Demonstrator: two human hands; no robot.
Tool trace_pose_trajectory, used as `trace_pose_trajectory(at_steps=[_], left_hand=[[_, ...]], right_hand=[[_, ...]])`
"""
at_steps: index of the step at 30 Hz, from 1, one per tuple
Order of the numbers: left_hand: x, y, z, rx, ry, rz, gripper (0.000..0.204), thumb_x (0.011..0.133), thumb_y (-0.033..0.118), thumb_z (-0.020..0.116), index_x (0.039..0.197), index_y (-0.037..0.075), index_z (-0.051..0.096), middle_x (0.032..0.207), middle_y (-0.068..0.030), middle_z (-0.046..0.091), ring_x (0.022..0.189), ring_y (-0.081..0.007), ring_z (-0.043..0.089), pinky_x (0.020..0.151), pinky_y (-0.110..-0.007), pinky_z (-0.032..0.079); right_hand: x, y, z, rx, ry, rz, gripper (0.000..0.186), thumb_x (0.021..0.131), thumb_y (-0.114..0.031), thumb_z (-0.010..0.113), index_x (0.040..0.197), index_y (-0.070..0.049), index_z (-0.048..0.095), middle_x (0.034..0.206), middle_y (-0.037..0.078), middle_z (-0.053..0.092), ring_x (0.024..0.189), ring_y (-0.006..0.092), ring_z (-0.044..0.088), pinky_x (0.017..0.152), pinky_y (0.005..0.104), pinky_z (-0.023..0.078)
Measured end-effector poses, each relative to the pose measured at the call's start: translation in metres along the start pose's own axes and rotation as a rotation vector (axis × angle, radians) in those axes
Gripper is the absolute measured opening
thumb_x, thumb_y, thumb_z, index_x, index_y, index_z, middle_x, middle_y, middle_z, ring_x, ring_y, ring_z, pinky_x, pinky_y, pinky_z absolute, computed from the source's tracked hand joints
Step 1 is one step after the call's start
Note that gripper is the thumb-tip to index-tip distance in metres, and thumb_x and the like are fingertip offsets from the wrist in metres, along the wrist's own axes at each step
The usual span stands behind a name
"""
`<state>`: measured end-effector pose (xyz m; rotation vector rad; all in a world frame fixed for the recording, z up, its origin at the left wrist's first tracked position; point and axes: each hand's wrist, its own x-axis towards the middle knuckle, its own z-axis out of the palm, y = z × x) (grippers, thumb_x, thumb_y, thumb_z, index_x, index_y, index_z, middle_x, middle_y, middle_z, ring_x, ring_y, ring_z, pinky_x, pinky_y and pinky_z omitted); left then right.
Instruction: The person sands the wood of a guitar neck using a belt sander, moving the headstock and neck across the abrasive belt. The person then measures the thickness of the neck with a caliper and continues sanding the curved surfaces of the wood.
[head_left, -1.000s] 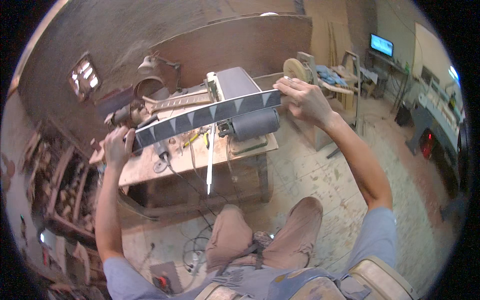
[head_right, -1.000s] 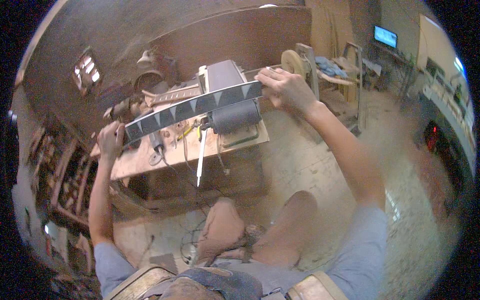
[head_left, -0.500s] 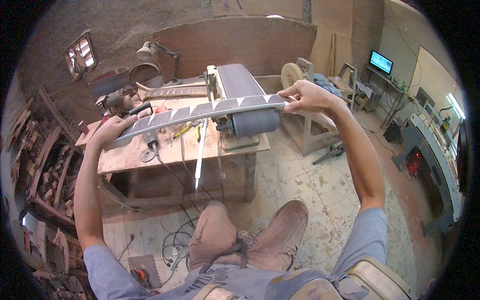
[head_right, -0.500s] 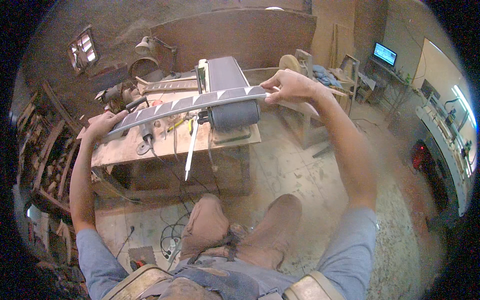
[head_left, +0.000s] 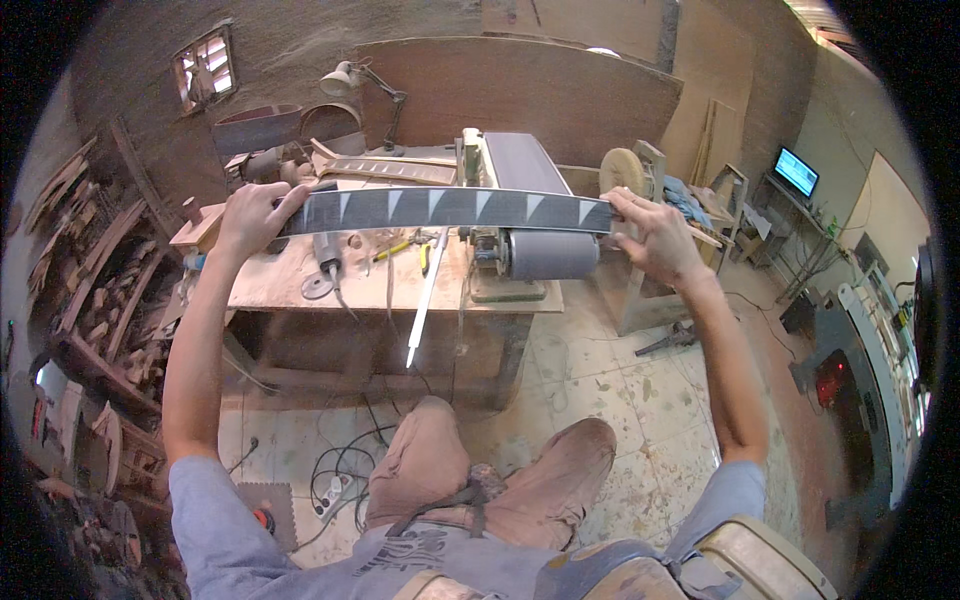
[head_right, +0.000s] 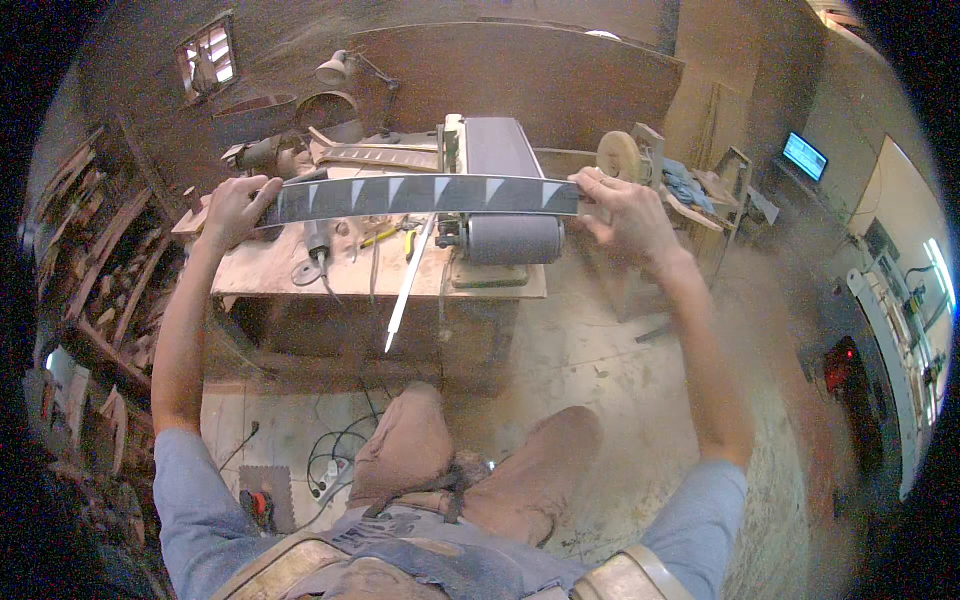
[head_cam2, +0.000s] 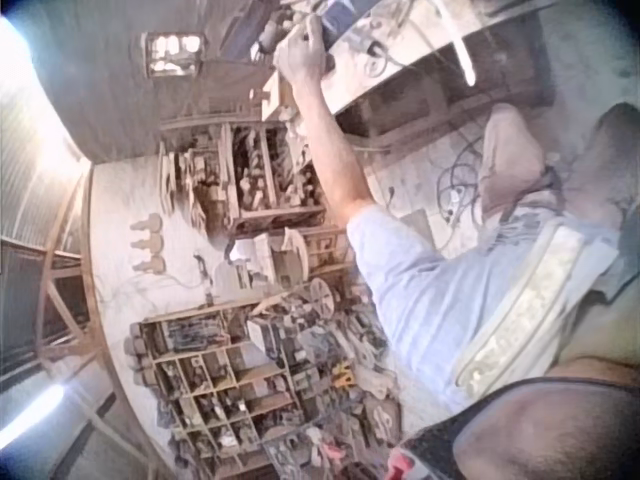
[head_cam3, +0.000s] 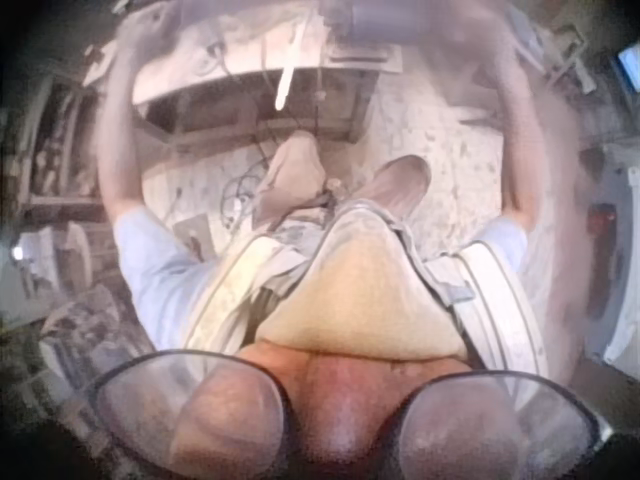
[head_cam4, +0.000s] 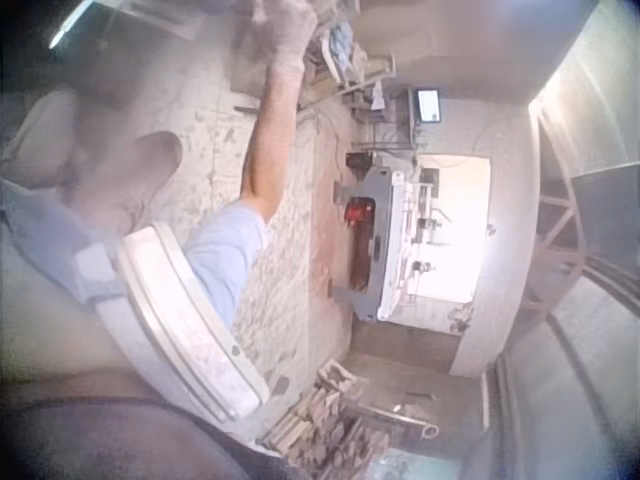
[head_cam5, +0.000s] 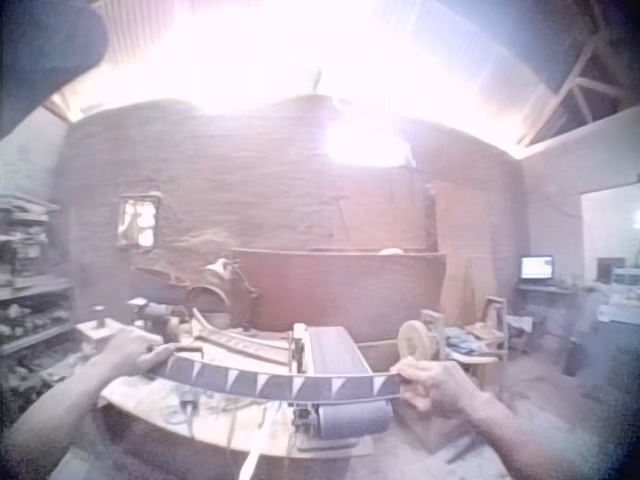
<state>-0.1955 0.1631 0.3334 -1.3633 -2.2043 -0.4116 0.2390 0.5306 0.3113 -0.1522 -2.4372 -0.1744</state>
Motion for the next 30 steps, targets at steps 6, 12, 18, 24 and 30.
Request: trace_pose_trajectory(at_steps=[6, 12, 18, 24, 30], left_hand=[[0.011, 0.046, -0.019, -0.483, -0.685, -0.486, 0.070, 0.097, 0.064, 0.053, 0.082, -0.001, 0.072, 0.064, -0.0074, 0.065, 0.053, -0.0205, 0.059, 0.058, -0.042, 0.047], [0.005, 0.031, 0.014, 0.221, -0.205, 0.340, 0.050, 0.103, 0.055, 0.048, 0.118, 0.014, 0.072, 0.090, -0.0167, 0.073, 0.085, -0.0336, 0.071, 0.074, -0.043, 0.056], [0.010, 0.136, 0.020, 0.051, -0.032, 0.012, 0.065, 0.101, 0.060, 0.044, 0.090, 0.004, 0.076, 0.082, -0.0187, 0.072, 0.079, -0.0388, 0.070, 0.076, -0.049, 0.053], [0.043, 0.154, 0.024, -0.196, -0.488, 0.082, 0.077, 0.099, 0.070, 0.036, 0.108, 0.003, 0.074, 0.095, -0.0205, 0.074, 0.083, -0.0400, 0.071, 0.074, -0.048, 0.053], [0.057, 0.173, 0.036, -0.326, -0.567, 0.179, 0.071, 0.106, 0.060, 0.028, 0.107, 0.007, 0.074, 0.092, -0.0228, 0.073, 0.080, -0.0391, 0.071, 0.075, -0.052, 0.053]], right_hand=[[0.024, 0.049, -0.036, 0.500, -0.641, 0.415, 0.073, 0.073, -0.032, 0.084, 0.136, -0.001, 0.062, 0.109, 0.007, 0.074, 0.093, 0.0159, 0.066, 0.086, 0.0311, 0.052], [0.016, 0.048, -0.034, 0.222, -0.435, 0.431, 0.062, 0.071, -0.016, 0.082, 0.129, -0.001, 0.066, 0.107, 0.012, 0.074, 0.097, 0.0159, 0.063, 0.092, 0.0306, 0.050], [-0.046, 0.076, -0.020, -0.062, 0.137, 0.149, 0.051, 0.071, 0.004, 0.064, 0.122, 0.002, 0.062, 0.124, 0.021, 0.068, 0.121, 0.0377, 0.062, 0.102, 0.0408, 0.048], [-0.052, 0.118, -0.038, -0.124, -0.184, 0.375, 0.051, 0.068, 0.000, 0.061, 0.118, -0.006, 0.066, 0.101, 0.025, 0.071, 0.099, 0.0431, 0.068, 0.088, 0.0461, 0.053], [-0.054, 0.133, -0.044, -0.216, -0.230, 0.416, 0.043, 0.073, 0.005, 0.056, 0.115, -0.001, 0.061, 0.103, 0.029, 0.068, 0.101, 0.0461, 0.065, 0.086, 0.0483, 0.051]])
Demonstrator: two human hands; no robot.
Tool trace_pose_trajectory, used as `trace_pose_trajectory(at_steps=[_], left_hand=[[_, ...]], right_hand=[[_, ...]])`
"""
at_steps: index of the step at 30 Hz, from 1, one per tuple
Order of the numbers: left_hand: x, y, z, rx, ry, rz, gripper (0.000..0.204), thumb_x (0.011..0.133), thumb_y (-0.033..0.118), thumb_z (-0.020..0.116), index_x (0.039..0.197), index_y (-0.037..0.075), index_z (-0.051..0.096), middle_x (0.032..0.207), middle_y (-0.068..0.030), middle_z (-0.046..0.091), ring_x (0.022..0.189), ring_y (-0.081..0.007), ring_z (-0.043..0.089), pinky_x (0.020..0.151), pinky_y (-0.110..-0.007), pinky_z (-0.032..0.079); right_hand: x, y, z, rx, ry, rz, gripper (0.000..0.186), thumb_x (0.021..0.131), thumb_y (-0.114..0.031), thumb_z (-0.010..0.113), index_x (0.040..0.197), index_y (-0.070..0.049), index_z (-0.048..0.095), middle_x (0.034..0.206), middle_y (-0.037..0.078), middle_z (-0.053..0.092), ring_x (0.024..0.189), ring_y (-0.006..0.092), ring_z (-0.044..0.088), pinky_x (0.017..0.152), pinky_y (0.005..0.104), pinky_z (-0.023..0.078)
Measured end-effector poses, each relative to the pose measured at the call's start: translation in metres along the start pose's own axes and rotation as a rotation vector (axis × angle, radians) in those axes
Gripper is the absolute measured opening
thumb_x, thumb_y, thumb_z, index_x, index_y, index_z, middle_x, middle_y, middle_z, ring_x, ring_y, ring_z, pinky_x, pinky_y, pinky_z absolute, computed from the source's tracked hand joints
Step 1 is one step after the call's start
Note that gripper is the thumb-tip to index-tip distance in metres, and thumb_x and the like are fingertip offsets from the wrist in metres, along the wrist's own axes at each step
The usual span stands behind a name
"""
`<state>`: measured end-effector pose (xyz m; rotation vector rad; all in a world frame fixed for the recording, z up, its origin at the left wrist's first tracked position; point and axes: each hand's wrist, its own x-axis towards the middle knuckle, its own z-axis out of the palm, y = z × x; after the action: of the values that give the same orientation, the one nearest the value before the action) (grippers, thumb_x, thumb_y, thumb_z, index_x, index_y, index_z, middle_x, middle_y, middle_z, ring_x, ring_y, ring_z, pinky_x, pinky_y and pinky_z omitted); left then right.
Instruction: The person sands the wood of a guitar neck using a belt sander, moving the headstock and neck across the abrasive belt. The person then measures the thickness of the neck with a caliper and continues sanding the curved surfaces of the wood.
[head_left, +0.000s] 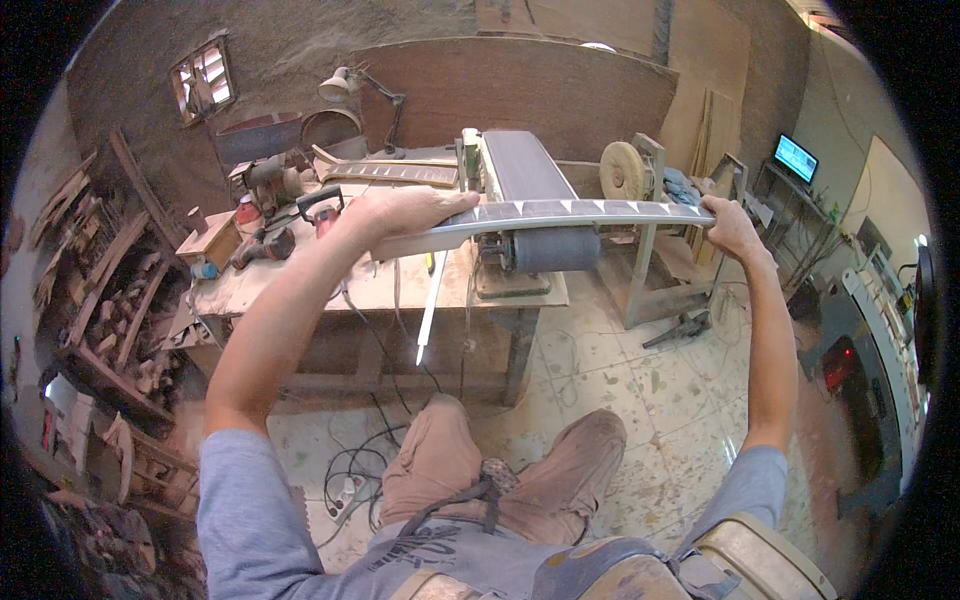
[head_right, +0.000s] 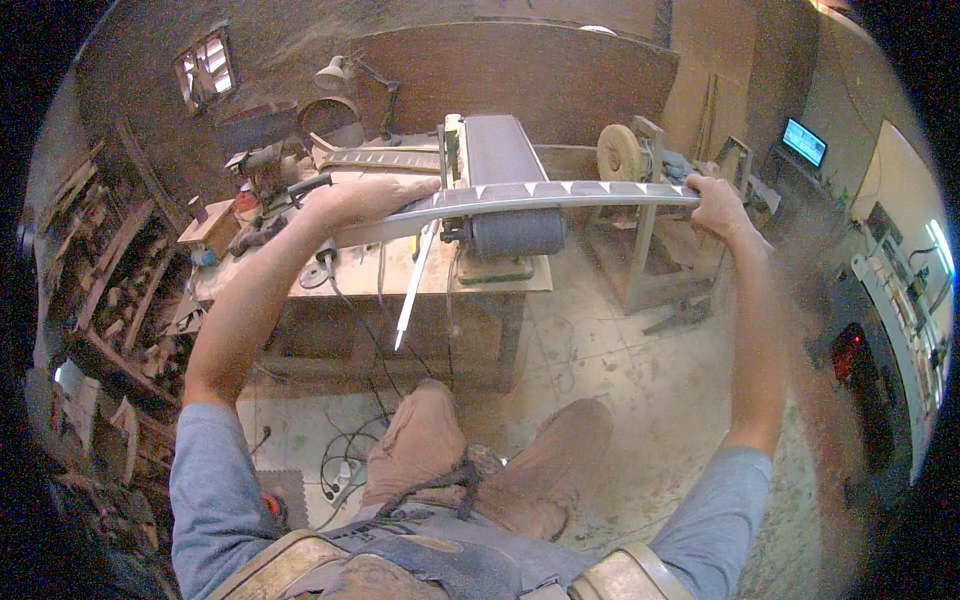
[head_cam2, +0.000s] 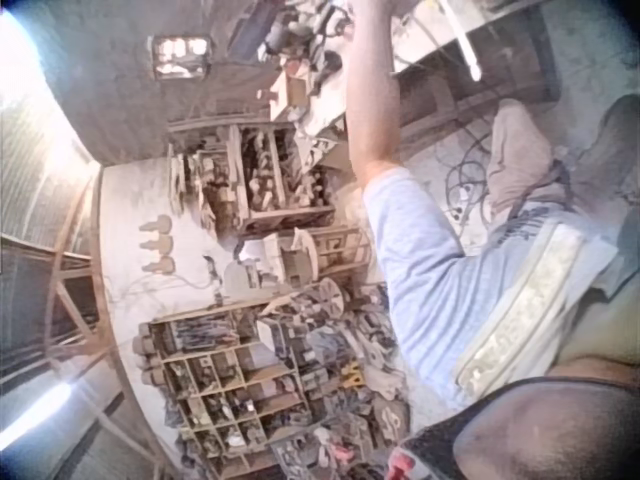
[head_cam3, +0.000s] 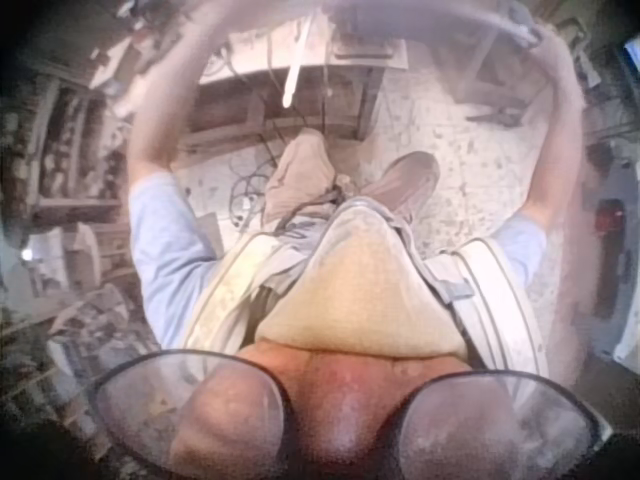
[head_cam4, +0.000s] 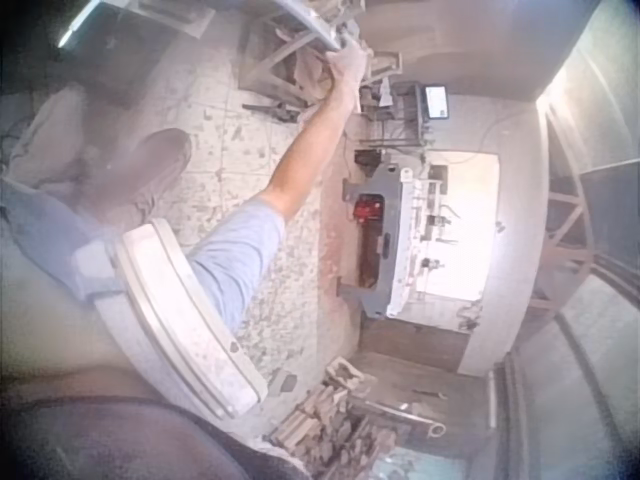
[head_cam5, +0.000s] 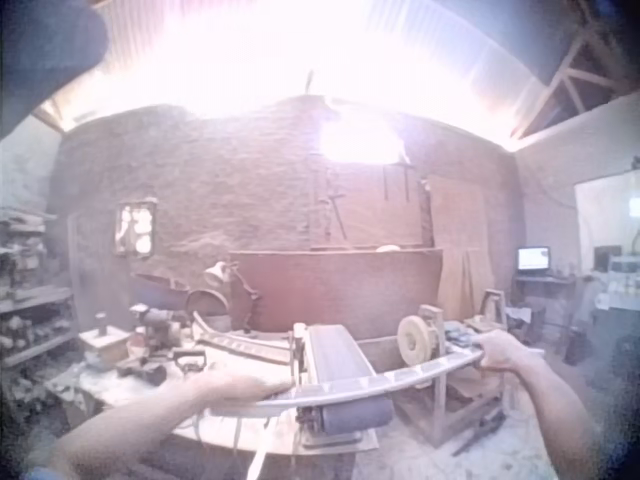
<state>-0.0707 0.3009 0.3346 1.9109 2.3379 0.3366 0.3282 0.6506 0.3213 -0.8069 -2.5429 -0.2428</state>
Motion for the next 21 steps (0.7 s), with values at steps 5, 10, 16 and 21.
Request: trace_pose_trajectory(at_steps=[5, 10, 16, 21], left_hand=[[0.009, 0.047, 0.009, 0.290, 0.250, -0.155, 0.073, 0.103, 0.065, 0.033, 0.104, 0.005, 0.074, 0.102, -0.0205, 0.073, 0.088, -0.0396, 0.072, 0.084, -0.051, 0.055], [0.028, 0.024, 0.016, 0.347, 0.147, 0.132, 0.072, 0.101, 0.067, 0.038, 0.115, 0.006, 0.073, 0.099, -0.0159, 0.073, 0.086, -0.0373, 0.072, 0.075, -0.048, 0.056], [0.034, 0.050, -0.014, -0.280, -0.483, -0.251, 0.076, 0.101, 0.068, 0.035, 0.125, 0.004, 0.070, 0.112, -0.0190, 0.071, 0.103, -0.0242, 0.070, 0.090, -0.050, 0.053], [0.040, 0.031, 0.004, -0.039, -0.145, -0.011, 0.079, 0.103, 0.067, 0.027, 0.116, 0.004, 0.072, 0.110, -0.0207, 0.073, 0.110, -0.0355, 0.069, 0.096, -0.052, 0.050]], right_hand=[[-0.016, 0.013, 0.020, -0.042, 0.366, 0.047, 0.040, 0.082, 0.006, 0.058, 0.119, -0.007, 0.056, 0.105, 0.027, 0.068, 0.102, 0.0471, 0.064, 0.085, 0.0539, 0.050], [-0.014, 0.024, 0.023, -0.088, 0.186, 0.148, 0.037, 0.080, 0.004, 0.058, 0.116, -0.005, 0.061, 0.105, 0.026, 0.069, 0.101, 0.0463, 0.065, 0.086, 0.0531, 0.051], [-0.012, 0.030, -0.004, -0.151, -0.065, 0.071, 0.034, 0.075, 0.004, 0.060, 0.108, -0.003, 0.071, 0.100, 0.027, 0.069, 0.097, 0.0443, 0.067, 0.087, 0.0507, 0.052], [-0.010, 0.041, 0.010, -0.106, 0.038, 0.067, 0.033, 0.078, 0.004, 0.060, 0.110, -0.001, 0.066, 0.103, 0.027, 0.068, 0.101, 0.0454, 0.065, 0.086, 0.0510, 0.051]])
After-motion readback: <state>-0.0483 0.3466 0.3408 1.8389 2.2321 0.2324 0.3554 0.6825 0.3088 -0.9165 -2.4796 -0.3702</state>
